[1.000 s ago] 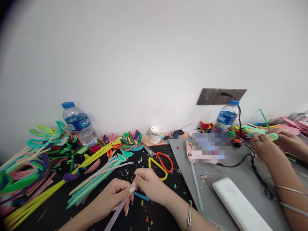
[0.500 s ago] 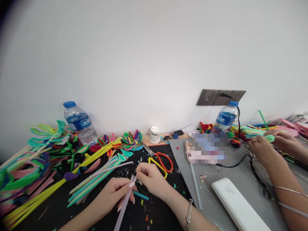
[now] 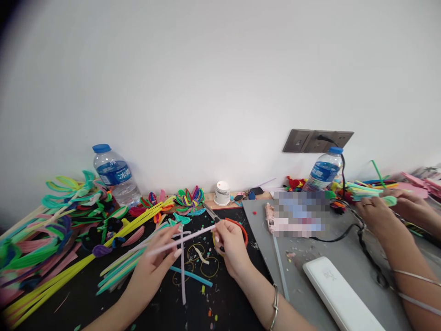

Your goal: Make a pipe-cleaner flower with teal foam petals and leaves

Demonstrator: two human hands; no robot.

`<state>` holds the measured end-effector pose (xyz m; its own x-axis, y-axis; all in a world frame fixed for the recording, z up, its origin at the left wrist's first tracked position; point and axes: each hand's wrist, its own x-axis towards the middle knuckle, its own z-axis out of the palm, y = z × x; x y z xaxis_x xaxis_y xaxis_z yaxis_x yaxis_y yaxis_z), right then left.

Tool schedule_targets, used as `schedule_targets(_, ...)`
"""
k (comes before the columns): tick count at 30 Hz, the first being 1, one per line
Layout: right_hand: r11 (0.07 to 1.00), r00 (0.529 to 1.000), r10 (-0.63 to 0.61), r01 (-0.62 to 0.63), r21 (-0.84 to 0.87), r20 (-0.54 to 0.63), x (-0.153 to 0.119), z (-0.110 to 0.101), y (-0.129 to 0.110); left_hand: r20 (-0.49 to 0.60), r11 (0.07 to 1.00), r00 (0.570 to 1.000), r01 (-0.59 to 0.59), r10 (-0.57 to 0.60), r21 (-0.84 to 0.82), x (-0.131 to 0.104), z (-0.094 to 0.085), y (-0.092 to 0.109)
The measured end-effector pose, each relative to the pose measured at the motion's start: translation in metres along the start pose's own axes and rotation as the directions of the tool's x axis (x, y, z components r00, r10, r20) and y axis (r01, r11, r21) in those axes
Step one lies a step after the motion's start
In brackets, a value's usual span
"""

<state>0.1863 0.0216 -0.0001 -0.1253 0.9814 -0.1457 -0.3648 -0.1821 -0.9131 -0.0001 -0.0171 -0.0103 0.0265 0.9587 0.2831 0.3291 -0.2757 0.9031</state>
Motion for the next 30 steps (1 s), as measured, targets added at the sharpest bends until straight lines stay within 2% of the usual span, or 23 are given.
schedule_targets(3,0.952,1.0,-0.011,0.019,-0.304,0.028,-0.006,0.008,0.003,0.082,0.999,0.996,-0.015,0.019,-0.052,-0.002,-0.002,0.005)
schedule_targets(6,0.861,0.993,-0.064,0.103,-0.499,0.094,-0.009,0.011,0.004,0.039,0.97,0.994,0.107,-0.101,-0.219,-0.001,-0.001,0.006)
schedule_targets(10,0.79,0.977,-0.064,0.173,-0.588,0.201,-0.01,0.009,0.009,0.008,0.813,0.941,0.296,-0.337,-0.502,0.002,0.003,0.002)
schedule_targets(12,0.783,0.97,-0.07,0.199,-0.59,0.235,-0.01,0.008,0.013,0.0,0.742,0.913,0.331,-0.408,-0.582,0.004,0.004,0.001)
schedule_targets(14,0.803,0.966,-0.076,0.207,-0.558,0.249,-0.011,0.007,0.016,-0.01,0.71,0.898,0.341,-0.439,-0.616,0.006,0.004,0.001)
schedule_targets(16,0.846,0.964,-0.078,0.199,-0.494,0.255,-0.011,0.007,0.017,-0.016,0.719,0.897,0.343,-0.441,-0.604,0.007,0.004,0.001)
schedule_targets(19,0.897,0.963,-0.07,0.176,-0.406,0.262,-0.011,0.009,0.015,-0.002,0.793,0.914,0.352,-0.407,-0.497,0.01,0.002,0.001)
schedule_targets(22,0.926,0.976,0.006,0.078,-0.369,0.219,-0.011,0.013,0.012,0.061,0.874,0.933,0.353,-0.354,-0.333,0.009,0.001,0.001)
schedule_targets(25,0.963,0.979,0.06,-0.006,-0.269,0.194,-0.011,0.015,0.009,0.135,0.936,0.948,0.307,-0.286,-0.173,0.006,0.001,0.003)
schedule_targets(30,0.989,0.97,0.081,-0.05,-0.137,0.228,-0.012,0.017,0.01,0.189,0.963,0.948,0.267,-0.255,-0.039,0.003,0.001,0.007)
